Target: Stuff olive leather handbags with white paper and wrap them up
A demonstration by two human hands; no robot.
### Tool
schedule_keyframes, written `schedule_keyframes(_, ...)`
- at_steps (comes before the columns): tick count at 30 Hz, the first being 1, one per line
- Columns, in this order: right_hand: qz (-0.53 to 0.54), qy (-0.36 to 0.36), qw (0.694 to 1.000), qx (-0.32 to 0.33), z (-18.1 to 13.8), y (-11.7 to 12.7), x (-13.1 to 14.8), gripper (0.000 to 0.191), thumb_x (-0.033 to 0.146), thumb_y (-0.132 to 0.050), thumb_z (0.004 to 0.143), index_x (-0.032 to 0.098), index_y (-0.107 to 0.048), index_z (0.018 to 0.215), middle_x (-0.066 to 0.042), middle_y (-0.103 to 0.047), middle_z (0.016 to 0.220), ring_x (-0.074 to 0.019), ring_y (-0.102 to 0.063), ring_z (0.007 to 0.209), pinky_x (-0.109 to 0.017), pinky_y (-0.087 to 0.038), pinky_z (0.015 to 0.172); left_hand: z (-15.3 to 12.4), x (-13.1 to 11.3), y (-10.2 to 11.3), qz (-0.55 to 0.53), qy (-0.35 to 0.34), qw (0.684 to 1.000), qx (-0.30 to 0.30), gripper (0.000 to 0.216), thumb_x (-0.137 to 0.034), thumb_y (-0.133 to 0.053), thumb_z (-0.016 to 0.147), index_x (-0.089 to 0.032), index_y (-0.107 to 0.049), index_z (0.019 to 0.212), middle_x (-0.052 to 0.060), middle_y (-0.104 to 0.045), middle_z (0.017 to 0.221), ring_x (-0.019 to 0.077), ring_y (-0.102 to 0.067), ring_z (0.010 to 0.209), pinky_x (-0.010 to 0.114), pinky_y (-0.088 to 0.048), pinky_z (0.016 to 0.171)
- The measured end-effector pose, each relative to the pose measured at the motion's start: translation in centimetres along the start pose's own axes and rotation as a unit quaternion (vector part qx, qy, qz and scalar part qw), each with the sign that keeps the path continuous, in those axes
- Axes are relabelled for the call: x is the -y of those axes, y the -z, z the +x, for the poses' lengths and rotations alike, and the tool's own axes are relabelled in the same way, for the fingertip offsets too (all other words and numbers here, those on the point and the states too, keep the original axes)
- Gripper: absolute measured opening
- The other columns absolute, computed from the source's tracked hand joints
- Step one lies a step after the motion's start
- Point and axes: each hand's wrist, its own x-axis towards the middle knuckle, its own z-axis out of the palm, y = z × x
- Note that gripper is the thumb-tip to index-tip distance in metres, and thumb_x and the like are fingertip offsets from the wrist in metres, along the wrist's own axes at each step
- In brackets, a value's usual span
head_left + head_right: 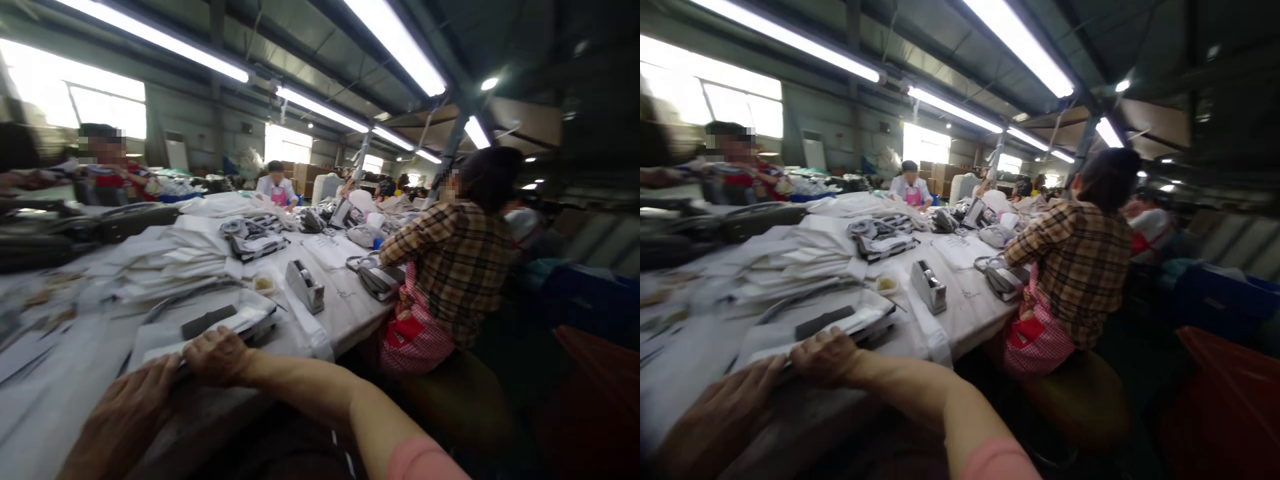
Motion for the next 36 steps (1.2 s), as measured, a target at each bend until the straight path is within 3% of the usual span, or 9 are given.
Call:
schedule_keyframes(3,0.035,-0.002,0.999,0.004,-0.1,-0.9,0.0,0.019,0.02,-0.041,0.098,0.013,-0.059,0.101,-0.011,-0.07,0.098,-0.0247,-0.064,0.087,-0.041,-0.05,0.077,-1.0,-0.1,-0.2,0.128,0.02,0.989,0.073,0.046,-0.004,-0.036,0.086,-0.014,-0.063,0.123,0.014,-0.072,0.105,0.0307,-0.067,0.095,0.044,-0.052,0.079)
schedule_keyframes(12,0.176,-0.025,0.984,0.011,-1.0,-0.4,0.0,0.019,0.028,-0.058,0.094,0.015,-0.06,0.107,-0.01,-0.069,0.106,-0.0258,-0.062,0.103,-0.041,-0.047,0.094,-1.3,-1.0,-0.1,0.103,0.051,0.991,0.072,0.035,-0.006,-0.042,0.092,-0.018,-0.063,0.117,0.009,-0.073,0.106,0.0231,-0.069,0.093,0.036,-0.05,0.083)
schedule_keyframes(15,0.306,-0.065,0.95,-0.021,-1.3,1.4,-4.0,0.026,0.033,-0.06,0.095,0.02,-0.06,0.117,-0.006,-0.07,0.113,-0.0187,-0.064,0.106,-0.031,-0.049,0.096,-1.8,-1.3,0.0,0.106,0.072,0.989,0.073,0.033,-0.005,-0.041,0.094,-0.018,-0.063,0.117,0.008,-0.074,0.108,0.0225,-0.069,0.095,0.036,-0.048,0.085)
schedule_keyframes(18,0.273,-0.178,0.944,-0.055,-1.5,1.4,-11.3,0.024,0.028,-0.047,0.101,0.02,-0.064,0.116,-0.008,-0.068,0.119,-0.0191,-0.061,0.114,-0.034,-0.046,0.102,-1.9,-1.7,0.2,0.11,0.097,0.986,0.079,0.033,-0.003,-0.042,0.095,-0.016,-0.062,0.118,0.007,-0.073,0.111,0.0221,-0.068,0.099,0.036,-0.046,0.089)
schedule_keyframes(23,0.057,-0.237,0.95,0.197,-1.8,-4.3,-20.6,0.038,0.024,-0.056,0.093,0.015,-0.062,0.13,-0.019,-0.053,0.143,-0.0337,-0.046,0.135,-0.052,-0.034,0.111,-2.0,-2.3,-0.2,0.091,0.144,0.983,0.064,0.032,-0.003,-0.044,0.096,-0.015,-0.063,0.12,0.007,-0.073,0.114,0.022,-0.067,0.105,0.036,-0.044,0.094)
schedule_keyframes(26,0.057,-0.212,0.945,0.243,-2.0,-7.4,-22.2,0.035,0.02,-0.058,0.09,0.018,-0.067,0.124,-0.017,-0.046,0.15,-0.0377,-0.036,0.141,-0.061,-0.022,0.114,-2.2,-2.5,-0.5,0.093,0.154,0.982,0.065,0.033,-0.004,-0.044,0.096,-0.015,-0.063,0.121,0.007,-0.072,0.117,0.0227,-0.067,0.107,0.037,-0.044,0.095)
schedule_keyframes(29,0.061,-0.198,0.946,0.25,-2.0,-7.6,-22.9,0.034,0.02,-0.056,0.093,0.022,-0.067,0.124,-0.013,-0.043,0.153,-0.0341,-0.031,0.145,-0.059,-0.016,0.117,-2.3,-2.6,-0.6,0.093,0.157,0.981,0.068,0.032,-0.004,-0.046,0.096,-0.014,-0.063,0.122,0.008,-0.072,0.117,0.0238,-0.067,0.106,0.038,-0.044,0.094)
schedule_keyframes(32,0.091,-0.22,0.953,0.186,-2.9,-5.5,-23.7,0.028,0.026,-0.059,0.093,0.021,-0.07,0.118,-0.012,-0.054,0.144,-0.0275,-0.047,0.133,-0.044,-0.033,0.112,-2.2,-2.5,-0.6,0.089,0.158,0.982,0.062,0.032,-0.003,-0.047,0.095,-0.012,-0.063,0.121,0.009,-0.072,0.116,0.0246,-0.067,0.105,0.038,-0.044,0.093)
schedule_keyframes(36,0.166,-0.278,0.931,0.169,-6.2,-2.5,-23.1,0.013,0.029,-0.064,0.09,0.021,-0.073,0.086,-0.005,-0.072,0.095,-0.0193,-0.065,0.086,-0.03,-0.046,0.08,-2.1,-2.4,-0.5,0.088,0.153,0.982,0.065,0.033,-0.003,-0.047,0.095,-0.013,-0.063,0.122,0.008,-0.072,0.117,0.0243,-0.067,0.103,0.038,-0.044,0.093)
